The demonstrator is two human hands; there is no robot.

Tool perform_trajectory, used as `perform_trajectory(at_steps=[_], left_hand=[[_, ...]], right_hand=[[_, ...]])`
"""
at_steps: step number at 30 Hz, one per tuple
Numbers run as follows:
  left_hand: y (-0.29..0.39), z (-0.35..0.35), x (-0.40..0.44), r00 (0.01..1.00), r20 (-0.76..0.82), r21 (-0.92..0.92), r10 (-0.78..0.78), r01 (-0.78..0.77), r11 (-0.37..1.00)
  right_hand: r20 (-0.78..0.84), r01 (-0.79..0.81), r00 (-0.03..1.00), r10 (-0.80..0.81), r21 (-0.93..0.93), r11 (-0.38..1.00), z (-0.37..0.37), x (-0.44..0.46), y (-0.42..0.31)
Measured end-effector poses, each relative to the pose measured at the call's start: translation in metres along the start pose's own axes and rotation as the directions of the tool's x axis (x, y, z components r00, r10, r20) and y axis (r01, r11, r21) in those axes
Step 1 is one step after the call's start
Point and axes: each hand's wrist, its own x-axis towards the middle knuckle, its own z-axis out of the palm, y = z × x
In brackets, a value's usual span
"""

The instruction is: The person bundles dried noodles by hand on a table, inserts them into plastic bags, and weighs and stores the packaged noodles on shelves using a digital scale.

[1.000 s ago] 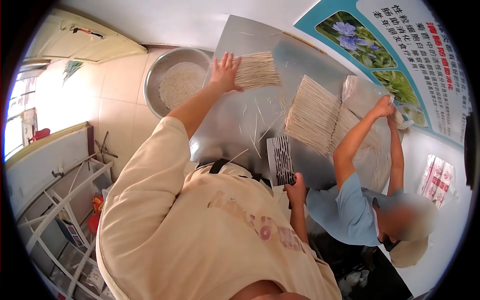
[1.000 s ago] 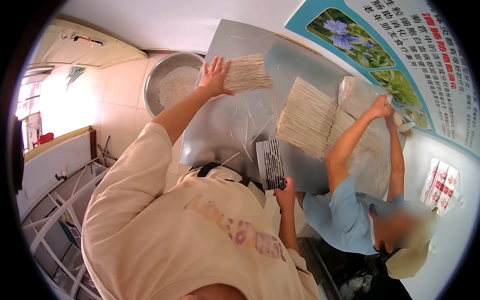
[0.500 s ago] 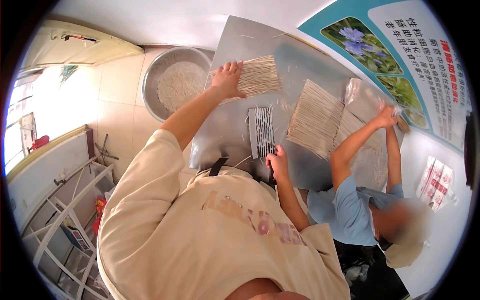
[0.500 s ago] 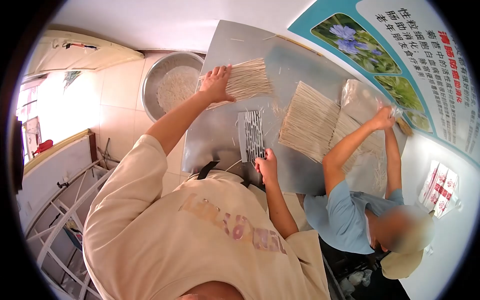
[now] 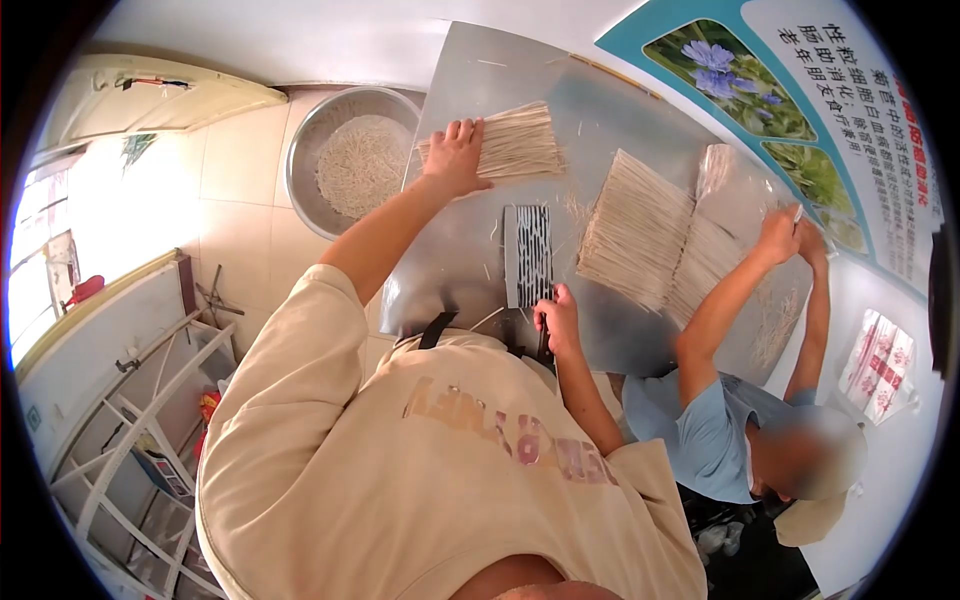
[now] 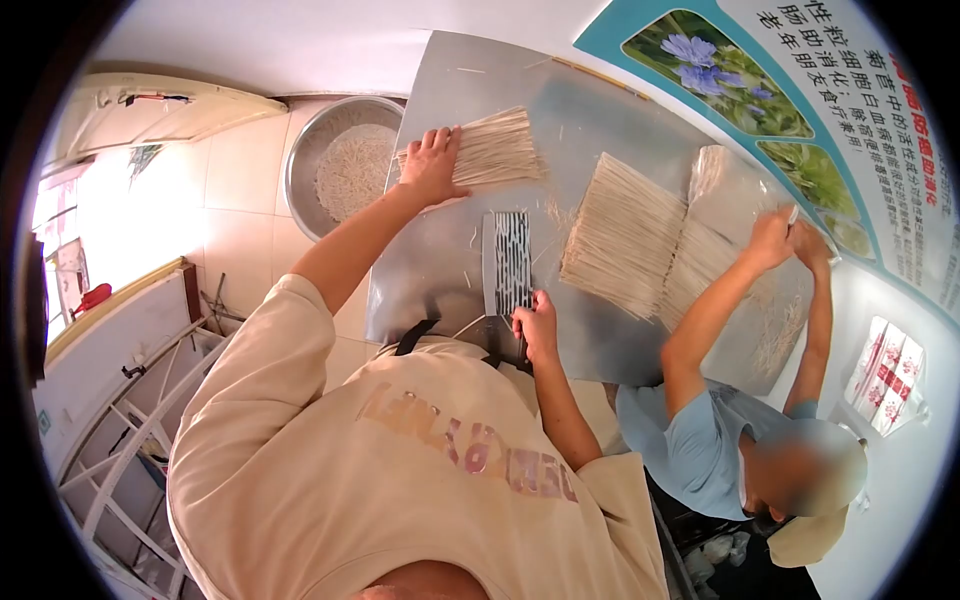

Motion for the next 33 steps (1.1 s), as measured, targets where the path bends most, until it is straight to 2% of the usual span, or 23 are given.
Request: perform_trajectory(at_steps=[14,16,20,25,27,29,33], left_hand=[[-0.006,-0.006,0.009,1.000,0.007,-0.080,0.001,0.000,0.997],[-0.007,-0.005,0.011,0.998,-0.045,-0.124,0.038,-0.044,0.991],[-0.009,-0.006,0.022,0.999,-0.003,-0.133,0.039,-0.039,0.990],[-0.013,0.011,0.031,0.995,-0.098,-0.182,-0.023,0.004,0.983],[-0.011,0.018,0.031,0.993,-0.113,-0.189,-0.037,0.015,0.982],[-0.009,0.023,0.022,0.990,-0.127,-0.196,-0.054,0.029,0.980],[-0.003,0.032,-0.007,0.992,-0.126,-0.282,-0.024,-0.013,0.959]], right_hand=[[0.022,0.004,1.000,-0.004,-0.008,1.000,0.001,0.002,-0.007],[0.030,0.009,1.000,-0.008,-0.014,1.000,0.002,0.003,-0.007],[0.056,0.018,0.998,-0.021,0.049,0.999,0.014,0.011,-0.016],[0.063,0.066,0.995,-0.078,0.176,0.982,0.038,0.044,-0.017],[0.061,0.050,0.996,-0.063,0.187,0.981,0.048,0.054,-0.017],[0.061,-0.032,0.998,0.014,0.318,0.948,0.058,0.060,-0.021],[0.082,-0.030,0.997,-0.002,0.383,0.923,0.055,0.087,-0.002]])
